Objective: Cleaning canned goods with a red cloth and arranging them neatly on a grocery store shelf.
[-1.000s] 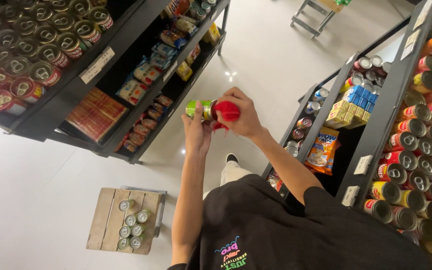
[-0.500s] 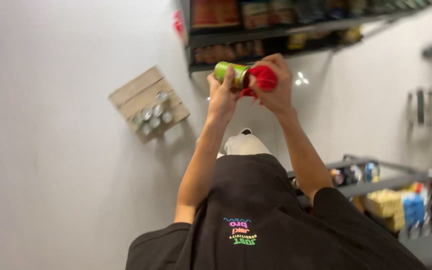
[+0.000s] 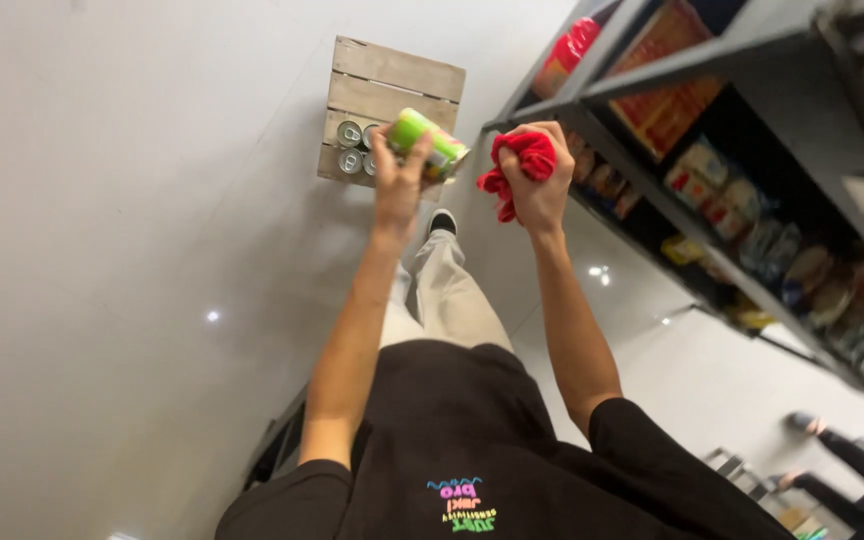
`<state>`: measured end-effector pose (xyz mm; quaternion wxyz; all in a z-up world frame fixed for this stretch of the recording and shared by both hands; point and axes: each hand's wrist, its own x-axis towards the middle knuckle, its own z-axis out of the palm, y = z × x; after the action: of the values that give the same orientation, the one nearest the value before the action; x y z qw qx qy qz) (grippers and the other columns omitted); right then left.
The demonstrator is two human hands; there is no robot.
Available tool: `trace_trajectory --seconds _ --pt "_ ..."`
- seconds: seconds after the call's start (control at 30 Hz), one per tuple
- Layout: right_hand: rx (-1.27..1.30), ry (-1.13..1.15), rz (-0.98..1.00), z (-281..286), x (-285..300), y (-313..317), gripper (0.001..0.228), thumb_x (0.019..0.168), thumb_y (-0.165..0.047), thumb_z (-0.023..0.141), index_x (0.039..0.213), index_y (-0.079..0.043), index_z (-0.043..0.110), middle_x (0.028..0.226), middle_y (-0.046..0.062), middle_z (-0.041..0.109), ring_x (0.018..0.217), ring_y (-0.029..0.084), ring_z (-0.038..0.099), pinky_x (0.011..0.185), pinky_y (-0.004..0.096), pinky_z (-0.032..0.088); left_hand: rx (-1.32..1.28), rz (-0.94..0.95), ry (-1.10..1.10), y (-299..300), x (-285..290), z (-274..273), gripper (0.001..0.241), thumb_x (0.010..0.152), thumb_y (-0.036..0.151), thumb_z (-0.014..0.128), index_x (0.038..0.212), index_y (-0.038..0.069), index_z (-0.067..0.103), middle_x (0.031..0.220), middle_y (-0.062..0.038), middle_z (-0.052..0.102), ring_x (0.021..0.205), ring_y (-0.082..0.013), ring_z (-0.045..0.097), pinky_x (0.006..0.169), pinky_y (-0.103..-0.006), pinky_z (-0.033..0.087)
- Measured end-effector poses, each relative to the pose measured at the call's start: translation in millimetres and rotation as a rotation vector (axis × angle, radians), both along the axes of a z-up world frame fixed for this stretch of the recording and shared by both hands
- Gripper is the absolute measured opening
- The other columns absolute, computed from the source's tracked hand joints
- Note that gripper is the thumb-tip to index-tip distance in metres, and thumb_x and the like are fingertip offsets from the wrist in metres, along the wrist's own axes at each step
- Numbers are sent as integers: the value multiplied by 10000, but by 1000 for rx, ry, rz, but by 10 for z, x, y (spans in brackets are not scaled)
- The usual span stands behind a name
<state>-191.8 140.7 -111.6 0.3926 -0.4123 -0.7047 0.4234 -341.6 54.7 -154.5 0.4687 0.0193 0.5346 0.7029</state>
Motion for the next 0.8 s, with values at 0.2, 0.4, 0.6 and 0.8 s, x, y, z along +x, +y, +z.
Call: trace_trajectory --seconds 0.2,0.4,0.6,0.8 --pt "-359 -32 110 -1093 -121 462 151 849 -132 800 972 -74 732 850 104 695 745 191 692 769 345 540 -300 -7 811 211 -927 -1083 723 740 176 970 1316 201 534 1213 -83 588 1199 -321 632 961 -467 566" --pt "-787 -247 56 -1688 -232 444 180 892 -125 759 1003 -48 640 794 77 682 555 165 689 386 257 479 -514 -328 1118 571 -998 -2383 818 810 -52 762 1489 240 410 1213 -111 473 949 -332 718 812 -437 680" --pt "-911 -332 29 -2070 129 -115 178 869 -132 768 995 -48 674 780 66 680 532 151 629 431 274 482 -599 -555 1379 743 -719 -3430 602 725 73 879 1218 163 545 1178 -100 484 980 -320 637 885 -502 537" --pt "-986 -349 -291 -2245 548 -669 340 848 -266 845 1109 -65 760 894 167 736 789 209 665 801 357 542 -470 -563 1476 762 -394 -3512 595 897 343 804 1364 61 568 1407 -205 433 1454 -445 321 1087 -785 207"
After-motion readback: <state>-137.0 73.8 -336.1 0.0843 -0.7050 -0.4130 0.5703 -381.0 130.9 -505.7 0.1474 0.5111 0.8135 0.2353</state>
